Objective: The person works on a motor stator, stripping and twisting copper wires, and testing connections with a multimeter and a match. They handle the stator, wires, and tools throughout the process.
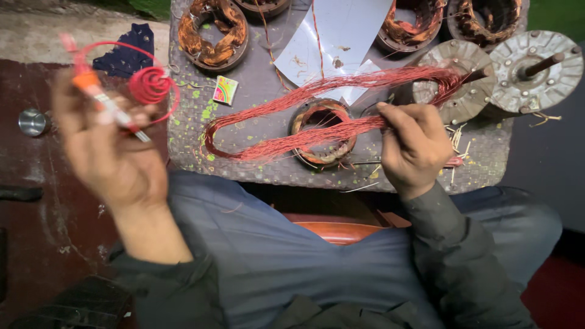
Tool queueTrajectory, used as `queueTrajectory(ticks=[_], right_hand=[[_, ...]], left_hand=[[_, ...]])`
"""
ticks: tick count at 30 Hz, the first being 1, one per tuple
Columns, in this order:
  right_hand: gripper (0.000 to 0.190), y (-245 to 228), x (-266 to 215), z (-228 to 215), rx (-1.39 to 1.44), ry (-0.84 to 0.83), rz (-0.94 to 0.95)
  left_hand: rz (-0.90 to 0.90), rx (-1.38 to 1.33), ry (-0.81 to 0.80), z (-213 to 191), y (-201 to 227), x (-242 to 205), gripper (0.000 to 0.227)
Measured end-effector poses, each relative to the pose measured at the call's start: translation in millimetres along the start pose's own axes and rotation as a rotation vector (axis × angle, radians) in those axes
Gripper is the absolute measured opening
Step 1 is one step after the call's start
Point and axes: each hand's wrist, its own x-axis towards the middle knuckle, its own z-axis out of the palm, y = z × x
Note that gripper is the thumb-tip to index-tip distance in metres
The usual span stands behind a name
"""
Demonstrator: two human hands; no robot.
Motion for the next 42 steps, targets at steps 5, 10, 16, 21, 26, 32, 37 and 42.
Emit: queueTrajectory(ticks=[5, 10, 16, 21, 26, 32, 37, 42], right_hand=[[0.034, 5, -2, 17, -0.036, -0.022, -0.065], [0.034, 16, -3, 35, -0.101, -0.077, -0.121], [0.036, 18, 2, 39, -0.111, -0.151, -0.102], [0.04, 3, 6, 12, -0.008, -0.199, -0.075], [0.021, -30, -22, -42, 0.13, -0.128, 0.191], [0.022, -34, -87, -58, 0.503, -0.219, 0.569], [0.032, -26, -110, -51, 0.779, -0.43, 1.061], [0.024, -22, -107, -46, 0.844, -0.478, 0.778]], left_hand=[[0.018, -0.168, 0.067, -27, 43, -25, 0.044], [-0.01, -0.115, 0.0, -43, 77, -66, 0.037], [0.007, 0.023, -0.093, -34, 103, -89, 0.029], [0.06, 0.144, -0.085, 20, 59, -124, 0.028], [0.033, 0.37, -0.395, 113, -1, -166, 0.029], [-0.277, 0.335, -0.49, 157, -42, -206, 0.019], [-0.293, 0.525, -0.557, 150, -64, -209, 0.018], [-0.308, 0.596, -0.57, 145, -57, -204, 0.013]])
